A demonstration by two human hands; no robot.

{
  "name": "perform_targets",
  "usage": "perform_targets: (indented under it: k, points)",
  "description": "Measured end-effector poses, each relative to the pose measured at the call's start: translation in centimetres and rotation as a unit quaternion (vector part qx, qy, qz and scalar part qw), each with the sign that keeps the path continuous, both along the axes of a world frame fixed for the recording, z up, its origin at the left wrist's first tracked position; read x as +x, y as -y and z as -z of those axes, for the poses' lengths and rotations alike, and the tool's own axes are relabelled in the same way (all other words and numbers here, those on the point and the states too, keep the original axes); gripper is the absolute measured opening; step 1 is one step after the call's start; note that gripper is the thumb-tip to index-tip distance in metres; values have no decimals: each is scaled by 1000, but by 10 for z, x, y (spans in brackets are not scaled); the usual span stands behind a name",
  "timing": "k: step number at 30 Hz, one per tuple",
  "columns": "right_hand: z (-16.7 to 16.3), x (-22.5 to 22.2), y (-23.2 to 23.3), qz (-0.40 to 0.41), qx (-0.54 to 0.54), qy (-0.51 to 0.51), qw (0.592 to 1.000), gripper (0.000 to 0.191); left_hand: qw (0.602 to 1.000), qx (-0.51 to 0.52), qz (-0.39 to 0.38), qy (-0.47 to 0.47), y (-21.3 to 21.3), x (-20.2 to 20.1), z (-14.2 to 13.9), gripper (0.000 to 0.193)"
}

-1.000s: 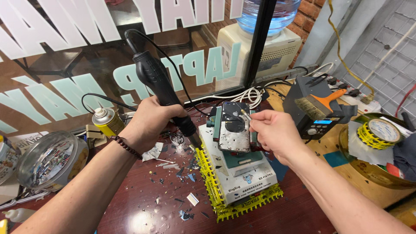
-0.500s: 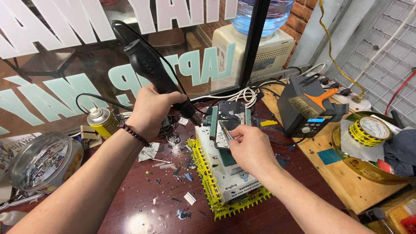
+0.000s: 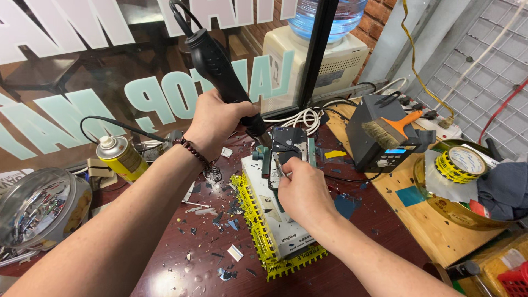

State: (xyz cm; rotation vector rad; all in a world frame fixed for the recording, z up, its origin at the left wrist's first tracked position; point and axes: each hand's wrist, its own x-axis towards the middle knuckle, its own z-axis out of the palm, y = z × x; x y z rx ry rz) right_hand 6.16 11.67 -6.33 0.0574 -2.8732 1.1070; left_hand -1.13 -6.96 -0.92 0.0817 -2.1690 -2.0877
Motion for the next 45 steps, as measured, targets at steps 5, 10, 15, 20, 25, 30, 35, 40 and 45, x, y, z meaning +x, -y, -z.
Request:
perform_targets:
  k: [5, 10, 15, 20, 25, 30, 35, 40, 45]
  points:
    - [-3, -10, -16, -1, -72, 49, 996, 22, 1000, -9, 4, 2, 8, -1, -3, 16]
    - [2, -11, -25, -4, -55, 36, 998, 24, 1000, -22, 6, -2, 14, 1, -2, 17]
    - [19, -20, -34, -5, -66, 8, 998, 24, 999, -33, 9, 24, 24, 11, -2, 15]
    - [23, -49, -45, 31, -336, 183, 923, 20, 998, -60, -2, 35, 35, 27, 1, 15]
    - [0, -62, -61, 69, -355, 197, 911, 18, 995, -80, -7, 60, 50, 42, 9, 15]
    - [-6, -38, -49, 11, -233, 137, 963, 21, 990, -77, -17, 120, 60, 52, 19, 17]
    - [-8, -14, -24, 5, -75, 73, 994, 24, 996, -56, -26, 60, 55, 37, 19, 16]
    - [-27, -4, -7, 22, -66, 119, 990, 25, 999, -39, -18, -3, 35, 14, 3, 16]
    - [-40, 0, 9, 40, -74, 169, 982, 28, 1000, -18, 17, -19, 10, -1, -6, 18]
